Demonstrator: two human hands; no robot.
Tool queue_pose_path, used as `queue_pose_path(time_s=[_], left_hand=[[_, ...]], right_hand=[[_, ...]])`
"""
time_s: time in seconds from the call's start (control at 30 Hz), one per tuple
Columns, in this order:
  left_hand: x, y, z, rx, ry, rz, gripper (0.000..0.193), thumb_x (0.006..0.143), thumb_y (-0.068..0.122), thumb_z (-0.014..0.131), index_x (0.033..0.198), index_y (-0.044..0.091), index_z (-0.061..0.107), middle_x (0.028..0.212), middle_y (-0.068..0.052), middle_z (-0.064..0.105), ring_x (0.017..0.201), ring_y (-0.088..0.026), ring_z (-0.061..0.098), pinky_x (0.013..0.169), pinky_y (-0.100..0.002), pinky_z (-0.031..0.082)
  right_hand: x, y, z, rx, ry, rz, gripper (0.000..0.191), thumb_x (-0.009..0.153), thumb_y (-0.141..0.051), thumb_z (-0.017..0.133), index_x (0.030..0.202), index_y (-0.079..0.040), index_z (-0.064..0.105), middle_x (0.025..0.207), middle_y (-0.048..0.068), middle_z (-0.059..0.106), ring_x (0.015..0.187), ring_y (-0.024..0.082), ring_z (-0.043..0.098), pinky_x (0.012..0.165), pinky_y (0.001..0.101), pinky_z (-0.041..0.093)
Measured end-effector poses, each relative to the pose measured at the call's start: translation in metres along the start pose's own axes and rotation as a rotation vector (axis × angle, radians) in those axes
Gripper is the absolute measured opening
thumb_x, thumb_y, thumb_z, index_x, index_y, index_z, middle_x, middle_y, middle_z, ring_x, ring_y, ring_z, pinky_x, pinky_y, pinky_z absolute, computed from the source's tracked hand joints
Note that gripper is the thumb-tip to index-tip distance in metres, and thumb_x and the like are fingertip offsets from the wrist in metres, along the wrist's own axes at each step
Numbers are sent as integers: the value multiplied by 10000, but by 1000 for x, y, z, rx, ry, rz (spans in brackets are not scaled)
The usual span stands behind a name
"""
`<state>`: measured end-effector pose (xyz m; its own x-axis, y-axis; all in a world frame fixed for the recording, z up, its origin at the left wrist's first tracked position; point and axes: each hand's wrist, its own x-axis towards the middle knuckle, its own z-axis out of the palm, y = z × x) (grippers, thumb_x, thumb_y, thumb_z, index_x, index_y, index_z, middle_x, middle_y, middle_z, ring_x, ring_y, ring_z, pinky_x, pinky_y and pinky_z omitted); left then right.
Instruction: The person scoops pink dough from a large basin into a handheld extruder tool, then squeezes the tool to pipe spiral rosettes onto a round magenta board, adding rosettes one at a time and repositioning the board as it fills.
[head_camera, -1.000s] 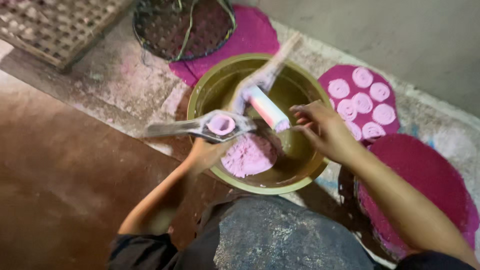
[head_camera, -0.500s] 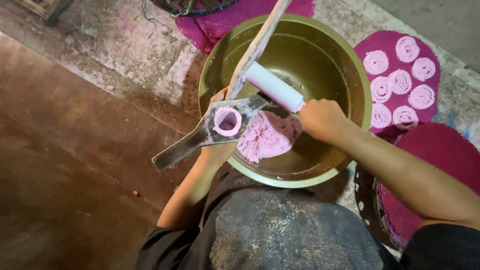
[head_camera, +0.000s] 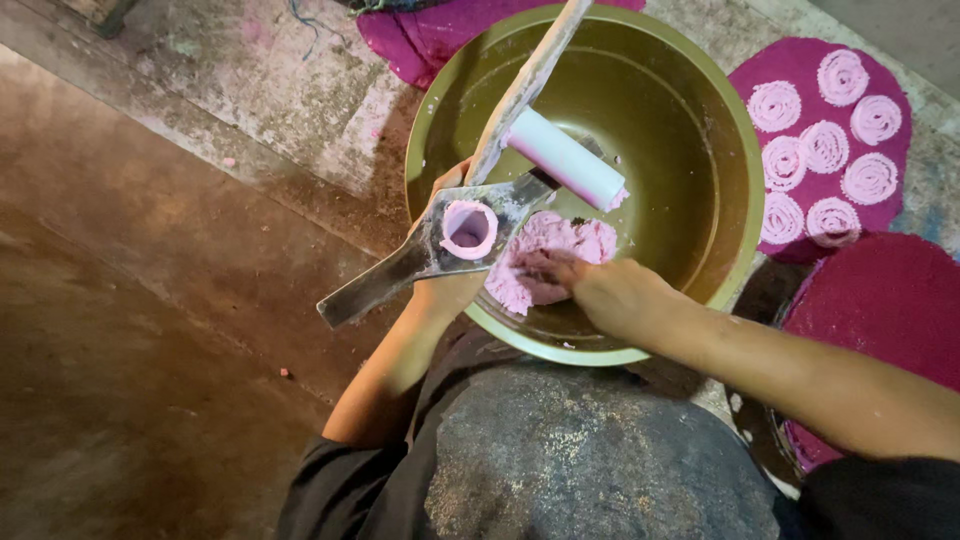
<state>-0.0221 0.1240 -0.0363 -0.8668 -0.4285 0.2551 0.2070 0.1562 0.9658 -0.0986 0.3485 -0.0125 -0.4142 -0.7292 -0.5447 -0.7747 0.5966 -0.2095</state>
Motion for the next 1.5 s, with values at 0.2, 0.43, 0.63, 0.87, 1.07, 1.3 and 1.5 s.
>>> queue_pose_path(time_s=[0.2, 0.43, 0.63, 0.87, 1.07, 1.3, 1.5], left_hand=[[17, 5, -11, 70, -29, 201, 423, 997, 89, 809, 1358, 10, 601, 1187, -85, 724, 1078, -170, 700, 992, -301, 566], [30, 42, -7, 576, -232, 169, 671, 821, 333, 851, 1401, 135, 580, 1193, -129, 676, 1019, -312, 710, 900, -410, 557], [33, 62, 4, 599, -492, 252, 837, 753, 372, 825, 1505, 155, 528, 1146, -103, 657, 973, -278, 707, 849, -390, 571], [19, 40, 30, 409, -588, 58, 360, 913, 307, 745, 1213, 120, 680, 1055, -46, 742, 942, -209, 743, 831, -330, 591], [52, 45, -8, 530, -273, 418, 415, 885, 255, 760, 1266, 113, 672, 1119, -105, 718, 1014, -275, 721, 899, -374, 587], [38, 58, 14, 524, -293, 450, 515, 853, 264, 757, 1322, 83, 646, 1171, -166, 703, 1002, -338, 699, 858, -408, 571], [51, 49, -5, 354, -229, 265, 344, 922, 199, 705, 1245, 99, 643, 1101, -96, 721, 997, -266, 730, 887, -385, 601]], right_hand=[[-68, -7, -46, 289, -68, 180, 370, 938, -220, 592, 1290, -167, 690, 959, 179, 747, 832, 319, 747, 788, 449, 584], [-125, 22, -104, 730, 297, -199, 348, 1014, -271, 581, 1257, -52, 701, 1074, 141, 770, 936, 309, 757, 817, 371, 578], [-134, -1, -144, 64, 319, 327, 319, 922, -382, 673, 1238, -358, 710, 972, -1, 783, 748, 243, 739, 645, 382, 554], [-97, -58, -113, -544, 578, -124, 111, 828, -129, 633, 930, -89, 615, 800, 69, 628, 638, 217, 671, 539, 375, 533], [-164, -47, -159, -429, 594, 107, 311, 806, -110, 614, 1111, -139, 666, 778, 58, 623, 615, 240, 689, 461, 396, 544], [-105, -92, -151, -686, 489, 19, 178, 882, -152, 612, 1037, -67, 638, 833, 54, 637, 649, 196, 672, 525, 345, 549], [-143, -63, -138, -192, 538, 291, 357, 989, -169, 583, 1343, -190, 628, 971, 67, 696, 592, 221, 683, 499, 385, 564]])
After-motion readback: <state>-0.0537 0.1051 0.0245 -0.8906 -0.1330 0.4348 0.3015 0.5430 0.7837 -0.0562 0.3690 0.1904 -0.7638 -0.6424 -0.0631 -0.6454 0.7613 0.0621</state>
